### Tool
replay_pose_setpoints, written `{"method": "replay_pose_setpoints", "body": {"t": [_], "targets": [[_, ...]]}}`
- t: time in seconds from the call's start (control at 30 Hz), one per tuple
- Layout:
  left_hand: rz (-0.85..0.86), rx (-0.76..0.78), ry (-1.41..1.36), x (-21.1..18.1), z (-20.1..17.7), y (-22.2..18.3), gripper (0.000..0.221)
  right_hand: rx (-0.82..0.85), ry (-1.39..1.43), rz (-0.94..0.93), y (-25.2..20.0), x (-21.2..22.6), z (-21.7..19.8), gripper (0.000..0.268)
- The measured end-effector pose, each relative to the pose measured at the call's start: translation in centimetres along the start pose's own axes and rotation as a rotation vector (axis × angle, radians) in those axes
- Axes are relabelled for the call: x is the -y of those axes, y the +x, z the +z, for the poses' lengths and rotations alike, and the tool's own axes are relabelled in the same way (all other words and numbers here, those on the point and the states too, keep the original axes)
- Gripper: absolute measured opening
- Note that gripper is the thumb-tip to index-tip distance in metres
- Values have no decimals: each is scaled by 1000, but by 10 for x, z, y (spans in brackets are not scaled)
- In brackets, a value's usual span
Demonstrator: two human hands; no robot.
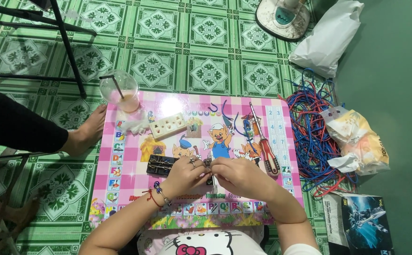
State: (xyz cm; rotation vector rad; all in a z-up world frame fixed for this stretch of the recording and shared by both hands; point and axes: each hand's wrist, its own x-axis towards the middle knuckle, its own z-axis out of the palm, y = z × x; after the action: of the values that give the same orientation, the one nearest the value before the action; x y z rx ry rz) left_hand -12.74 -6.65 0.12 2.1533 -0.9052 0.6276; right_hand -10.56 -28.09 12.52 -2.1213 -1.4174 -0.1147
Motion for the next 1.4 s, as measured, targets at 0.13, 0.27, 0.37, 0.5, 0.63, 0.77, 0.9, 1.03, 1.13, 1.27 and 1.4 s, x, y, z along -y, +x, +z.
{"method": "replay_pose_setpoints", "body": {"t": [0.13,0.27,0.37,0.5,0.63,0.77,0.9,1.03,1.13,1.27,1.4], "targets": [[-27,19,-55,-3,-5,4,12,-1,8,5,1,1,-2,35],[-43,26,-81,-1,-5,2,12,1,17,2,1,0,-2,35],[-64,33,-100,-2,-6,3,10,11,35,6,4,1,-4,35],[-107,69,-114,-2,-6,0,10,-4,65,-27,6,3,-4,34],[-120,71,-118,-1,-6,3,9,-10,47,-25,7,1,-4,35],[-142,120,-95,-9,0,-13,12,-12,91,39,-8,2,14,37],[-87,87,-86,2,2,-5,13,-41,-21,-21,5,3,2,39],[-84,71,-79,5,1,-2,12,-58,0,-24,7,-3,3,39],[-79,73,-70,3,5,-9,13,-58,59,-14,-1,-2,8,43],[-79,54,-79,2,0,-4,12,-64,45,-19,3,-1,5,41],[-73,55,-86,1,-2,-4,13,-52,23,-35,4,0,4,38]]}}
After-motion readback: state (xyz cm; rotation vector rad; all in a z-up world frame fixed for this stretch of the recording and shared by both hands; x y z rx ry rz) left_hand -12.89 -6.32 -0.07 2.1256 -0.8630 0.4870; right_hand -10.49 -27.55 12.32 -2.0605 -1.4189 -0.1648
